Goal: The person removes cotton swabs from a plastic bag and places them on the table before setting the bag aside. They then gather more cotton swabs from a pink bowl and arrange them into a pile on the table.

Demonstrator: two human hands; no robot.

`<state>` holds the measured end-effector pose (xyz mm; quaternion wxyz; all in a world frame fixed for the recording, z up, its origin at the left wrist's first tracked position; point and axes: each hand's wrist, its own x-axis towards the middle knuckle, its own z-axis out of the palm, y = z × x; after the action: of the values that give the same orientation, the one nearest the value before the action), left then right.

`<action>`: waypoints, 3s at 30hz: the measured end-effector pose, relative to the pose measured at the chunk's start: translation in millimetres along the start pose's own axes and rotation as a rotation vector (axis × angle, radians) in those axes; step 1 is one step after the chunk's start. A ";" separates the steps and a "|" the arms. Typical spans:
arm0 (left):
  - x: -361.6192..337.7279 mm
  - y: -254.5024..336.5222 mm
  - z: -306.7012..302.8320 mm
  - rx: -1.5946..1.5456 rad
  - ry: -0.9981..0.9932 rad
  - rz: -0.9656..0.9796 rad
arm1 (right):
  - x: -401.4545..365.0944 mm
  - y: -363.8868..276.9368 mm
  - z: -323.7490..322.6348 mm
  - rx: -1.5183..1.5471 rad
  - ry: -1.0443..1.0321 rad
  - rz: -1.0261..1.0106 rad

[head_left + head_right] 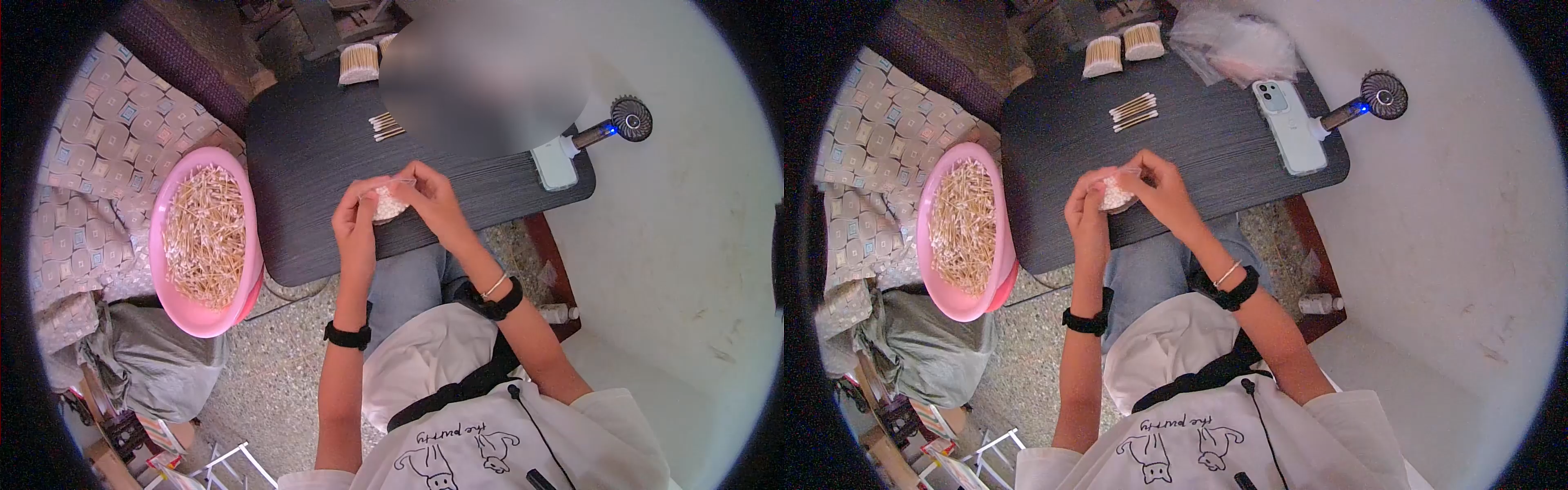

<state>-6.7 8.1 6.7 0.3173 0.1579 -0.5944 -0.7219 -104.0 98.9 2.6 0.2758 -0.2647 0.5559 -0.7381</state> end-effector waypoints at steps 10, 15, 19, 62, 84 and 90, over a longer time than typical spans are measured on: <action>1.9 0.8 1.2 0.015 0.028 0.024 | 3.9 5.7 1.4 -0.077 -0.018 -0.070; 10.8 11.7 -1.3 0.109 -0.063 -0.061 | 5.5 2.5 1.2 -0.117 -0.027 -0.067; 10.4 13.8 -2.8 0.059 -0.081 -0.117 | 6.3 -1.7 0.3 -0.154 -0.053 -0.016; 5.1 -7.5 -24.8 -0.036 -0.064 -0.174 | 5.5 8.3 -7.1 -0.133 -0.053 -0.300; 4.7 2.3 -13.5 0.012 -0.020 -0.111 | 4.4 3.7 -4.6 -0.028 0.001 -0.204; 2.2 -2.9 -18.2 -0.141 -0.018 -0.122 | 4.5 2.1 -1.0 0.166 0.083 -0.108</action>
<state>1.9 -6.8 -0.2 0.2777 0.1644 -0.5343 -0.7813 -107.6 95.9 0.7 0.2334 -0.2399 0.4886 -0.8057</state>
